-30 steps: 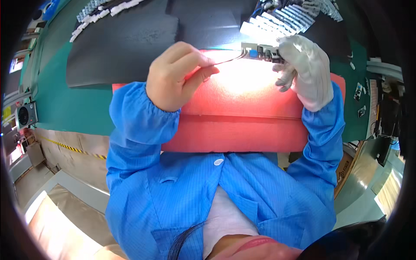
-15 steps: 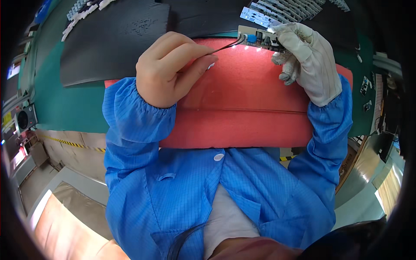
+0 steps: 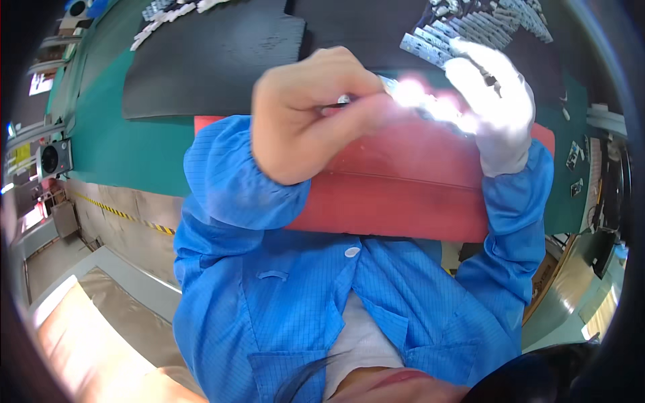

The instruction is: Testing the functionality of LED circuit boards by connecting them to a power source and observing the light output.

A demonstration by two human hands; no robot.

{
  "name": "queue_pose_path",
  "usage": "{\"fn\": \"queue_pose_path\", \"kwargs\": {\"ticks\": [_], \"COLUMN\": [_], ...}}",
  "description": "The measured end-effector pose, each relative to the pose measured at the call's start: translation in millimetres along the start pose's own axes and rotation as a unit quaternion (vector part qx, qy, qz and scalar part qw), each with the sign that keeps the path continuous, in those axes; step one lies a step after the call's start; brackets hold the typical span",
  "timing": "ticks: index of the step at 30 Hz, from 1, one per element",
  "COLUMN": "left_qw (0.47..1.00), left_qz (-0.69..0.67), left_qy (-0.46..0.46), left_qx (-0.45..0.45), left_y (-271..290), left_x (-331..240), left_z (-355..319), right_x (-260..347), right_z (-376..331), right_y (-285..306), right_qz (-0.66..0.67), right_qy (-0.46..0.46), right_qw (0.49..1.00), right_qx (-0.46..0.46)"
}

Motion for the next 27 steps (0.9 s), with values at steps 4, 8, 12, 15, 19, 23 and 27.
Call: {"fn": "queue_pose_path", "kwargs": {"ticks": [4, 8, 12, 15, 19, 23, 27], "left_qw": [0.986, 0.859, 0.631, 0.791, 0.929, 0.93, 0.932], "left_qz": [0.12, 0.468, 0.749, 0.584, 0.367, 0.351, 0.301], "left_qy": [0.031, -0.014, -0.065, -0.037, -0.043, -0.097, -0.2], "left_qx": [-0.116, -0.205, -0.192, -0.175, -0.005, 0.051, 0.03], "left_y": [44.3, 92.7, 109.3, 94.9, 22.7, -13.9, -29.8], "left_x": [16.6, 35.8, 28.8, 16.4, 15.4, 29.8, 32.6], "left_z": [-13.5, -29.0, -40.3, -38.2, -4.7, 45.8, 58.7], "right_x": [4.3, -7.8, -3.7, 13.4, 20.7, 12.6, 14.2], "right_z": [6.6, 9.0, 10.3, 9.2, 9.8, 11.4, 10.5], "right_y": [-13.7, -14.2, -11.3, -13.3, -24.4, -21.2, -5.5], "right_qz": [-0.339, -0.27, -0.218, -0.141, -0.059, -0.104, -0.168], "right_qy": [0.093, 0.064, 0.075, 0.15, 0.146, 0.13, 0.159], "right_qw": [0.934, 0.959, 0.972, 0.978, 0.987, 0.986, 0.973], "right_qx": [-0.063, -0.06, -0.043, -0.023, 0.016, 0.017, -0.014]}}
Point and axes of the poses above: each hand's wrist, its own z-axis towards the middle knuckle, its own y-axis out of the back of the hand, x = y × z, the point moved 5 cm from there along z, towards the middle knuckle, and after that the axes turned 9 degrees about z, right-handed, at the moved point
